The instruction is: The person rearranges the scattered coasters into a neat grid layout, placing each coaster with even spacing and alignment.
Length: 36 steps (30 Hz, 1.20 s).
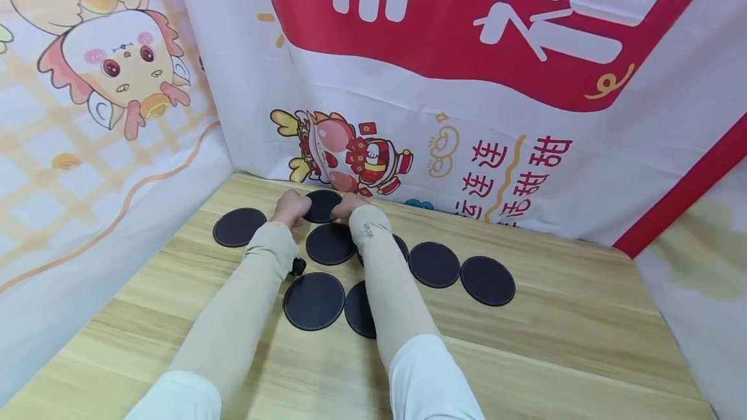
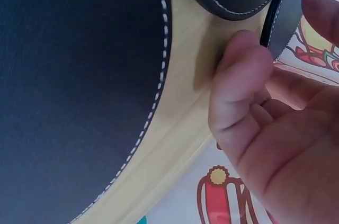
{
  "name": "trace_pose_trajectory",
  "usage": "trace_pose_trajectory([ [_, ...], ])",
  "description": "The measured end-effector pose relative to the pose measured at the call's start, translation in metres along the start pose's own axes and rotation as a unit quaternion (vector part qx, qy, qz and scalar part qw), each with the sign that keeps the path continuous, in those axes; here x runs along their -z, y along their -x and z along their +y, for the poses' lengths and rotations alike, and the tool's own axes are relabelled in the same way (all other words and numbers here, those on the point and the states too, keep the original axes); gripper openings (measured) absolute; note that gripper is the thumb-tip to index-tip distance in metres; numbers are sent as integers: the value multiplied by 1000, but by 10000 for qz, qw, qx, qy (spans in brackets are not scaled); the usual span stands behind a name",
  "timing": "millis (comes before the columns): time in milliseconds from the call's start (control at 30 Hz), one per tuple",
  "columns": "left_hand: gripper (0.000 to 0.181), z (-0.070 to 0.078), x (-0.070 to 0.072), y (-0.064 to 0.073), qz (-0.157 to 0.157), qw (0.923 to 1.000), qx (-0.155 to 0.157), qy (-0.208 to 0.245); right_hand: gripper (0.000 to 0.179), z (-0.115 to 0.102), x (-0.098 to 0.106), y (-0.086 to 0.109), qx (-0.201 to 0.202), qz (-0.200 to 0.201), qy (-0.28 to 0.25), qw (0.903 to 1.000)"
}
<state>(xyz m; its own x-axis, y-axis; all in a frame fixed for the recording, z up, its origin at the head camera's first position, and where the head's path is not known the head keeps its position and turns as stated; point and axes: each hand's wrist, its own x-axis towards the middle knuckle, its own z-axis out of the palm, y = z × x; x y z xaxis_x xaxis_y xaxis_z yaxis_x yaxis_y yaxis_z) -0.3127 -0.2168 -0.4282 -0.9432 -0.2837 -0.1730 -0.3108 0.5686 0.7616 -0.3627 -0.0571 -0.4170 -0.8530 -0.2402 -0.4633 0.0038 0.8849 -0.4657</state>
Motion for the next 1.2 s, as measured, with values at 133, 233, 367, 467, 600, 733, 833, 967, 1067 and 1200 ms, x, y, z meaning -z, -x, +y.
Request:
trace_pose_trajectory([
  [133, 43, 0, 4, -5, -225, 9994, 186, 206, 45, 2, 2, 0, 86, 14, -361, 9993],
  [233, 38, 1, 2, -10, -244, 9985, 275, 403, 51, 6, 6, -1, 159, 137, -531, 9984],
  [367, 28, 5, -2, -14, 99, 9924, 378, 1170, 55, 7, 16, 9, 323, 541, -664, 9958],
  [467, 31, 9, 0, -13, 384, 9815, 256, 1860, 51, 6, 20, 19, 406, 677, -1100, 9908],
  [600, 42, 15, 6, -8, 574, 9699, -130, 2363, 50, 7, 20, 25, 396, 594, -2114, 9748],
  [733, 45, 20, 11, -2, 563, 9566, -307, 2841, 45, 7, 18, 27, 394, 669, -2809, 9566],
  [833, 43, 23, 14, 0, 493, 9498, -289, 3076, 32, 6, 19, 27, 474, 840, -3161, 9438],
  [967, 41, 26, 18, 4, 426, 9490, -352, 3104, 18, 6, 21, 29, 590, 1149, -3497, 9279],
  [1067, 39, 30, 22, 8, 327, 9511, -516, 3028, 15, 9, 23, 35, 664, 1282, -3732, 9164],
  [1200, 37, 36, 25, 17, 150, 9550, -732, 2870, 16, 15, 30, 48, 747, 1316, -4060, 9013],
])
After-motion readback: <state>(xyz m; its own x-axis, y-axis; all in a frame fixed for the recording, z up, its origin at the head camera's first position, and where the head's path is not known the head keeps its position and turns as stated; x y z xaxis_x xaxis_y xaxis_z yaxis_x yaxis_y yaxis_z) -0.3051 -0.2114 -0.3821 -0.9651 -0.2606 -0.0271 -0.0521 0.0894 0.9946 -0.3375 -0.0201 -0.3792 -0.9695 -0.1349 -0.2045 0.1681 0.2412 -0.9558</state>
